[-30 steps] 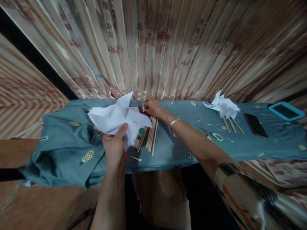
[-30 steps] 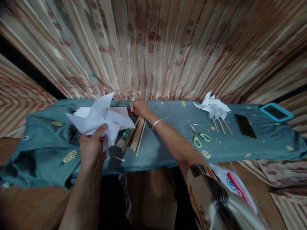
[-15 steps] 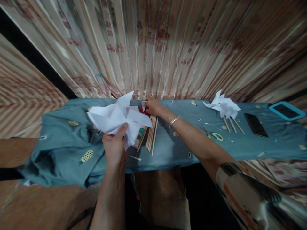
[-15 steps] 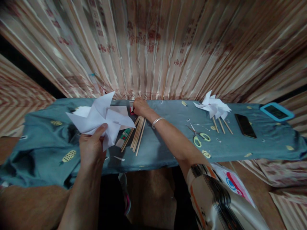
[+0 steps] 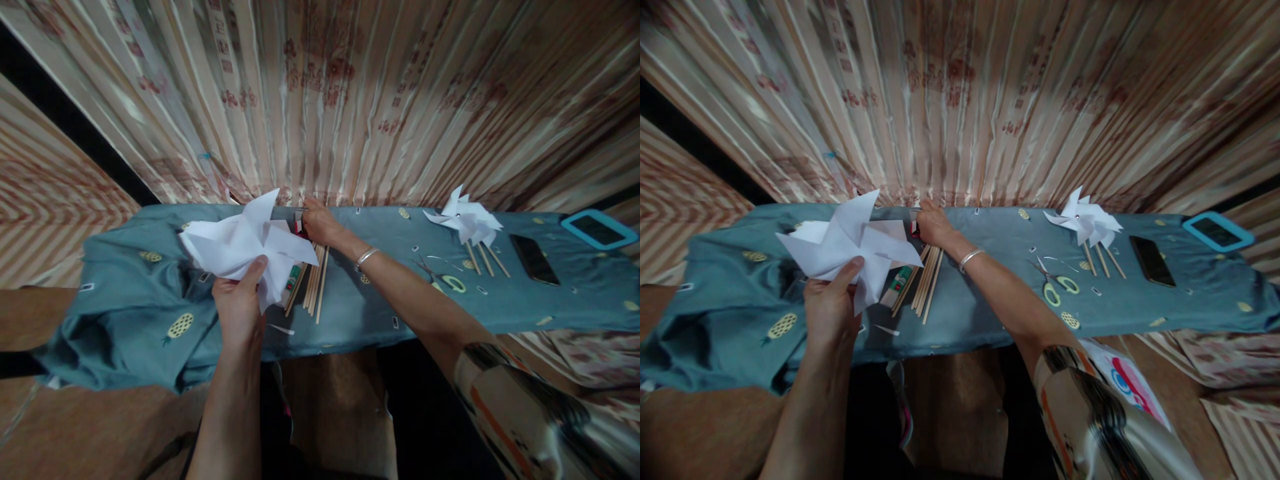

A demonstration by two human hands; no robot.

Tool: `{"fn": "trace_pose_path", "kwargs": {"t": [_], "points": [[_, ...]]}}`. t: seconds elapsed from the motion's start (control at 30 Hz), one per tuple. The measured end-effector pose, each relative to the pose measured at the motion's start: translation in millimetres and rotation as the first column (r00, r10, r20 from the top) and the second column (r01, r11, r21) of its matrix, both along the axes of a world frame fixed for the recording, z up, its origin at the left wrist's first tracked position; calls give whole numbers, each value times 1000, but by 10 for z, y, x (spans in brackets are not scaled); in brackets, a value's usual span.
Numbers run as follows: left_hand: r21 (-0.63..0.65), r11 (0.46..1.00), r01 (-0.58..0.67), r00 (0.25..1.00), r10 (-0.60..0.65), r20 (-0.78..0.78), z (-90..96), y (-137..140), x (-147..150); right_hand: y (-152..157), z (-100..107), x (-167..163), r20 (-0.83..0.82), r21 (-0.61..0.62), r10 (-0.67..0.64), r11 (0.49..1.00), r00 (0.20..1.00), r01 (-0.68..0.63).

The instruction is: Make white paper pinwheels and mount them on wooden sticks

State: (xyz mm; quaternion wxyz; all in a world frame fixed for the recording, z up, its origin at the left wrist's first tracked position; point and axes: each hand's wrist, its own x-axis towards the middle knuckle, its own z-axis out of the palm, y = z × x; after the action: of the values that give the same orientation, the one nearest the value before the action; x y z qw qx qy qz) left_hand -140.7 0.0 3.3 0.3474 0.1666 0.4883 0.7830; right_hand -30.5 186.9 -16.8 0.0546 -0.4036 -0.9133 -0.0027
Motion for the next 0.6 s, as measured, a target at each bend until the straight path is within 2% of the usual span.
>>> {"fn": "trace_pose_path", "kwargs": {"t": [0.17, 0.3, 0.4, 0.5, 0.6], "points": [[-7, 1000, -11, 1000, 11, 6, 2, 6, 5, -85, -26, 68, -90, -48, -33, 998, 995, 28], [-16, 1000, -7, 1000, 7, -2, -5, 6, 7, -114, -61, 77, -114, 17, 69, 998, 991, -68], [-23, 1000, -4, 1000, 4, -13, 1, 9, 20, -172, -68, 93, -207, 61, 128, 991, 970, -118], [-26, 1000, -1, 1000, 0, -16, 21, 19, 49, -294, -51, 191, -425, 32, 55, 998, 903, -46], [-20, 1000, 2, 1000, -2, -4, 41, 30, 84, -478, -41, 422, -653, -127, -55, 991, 755, -37]]}}
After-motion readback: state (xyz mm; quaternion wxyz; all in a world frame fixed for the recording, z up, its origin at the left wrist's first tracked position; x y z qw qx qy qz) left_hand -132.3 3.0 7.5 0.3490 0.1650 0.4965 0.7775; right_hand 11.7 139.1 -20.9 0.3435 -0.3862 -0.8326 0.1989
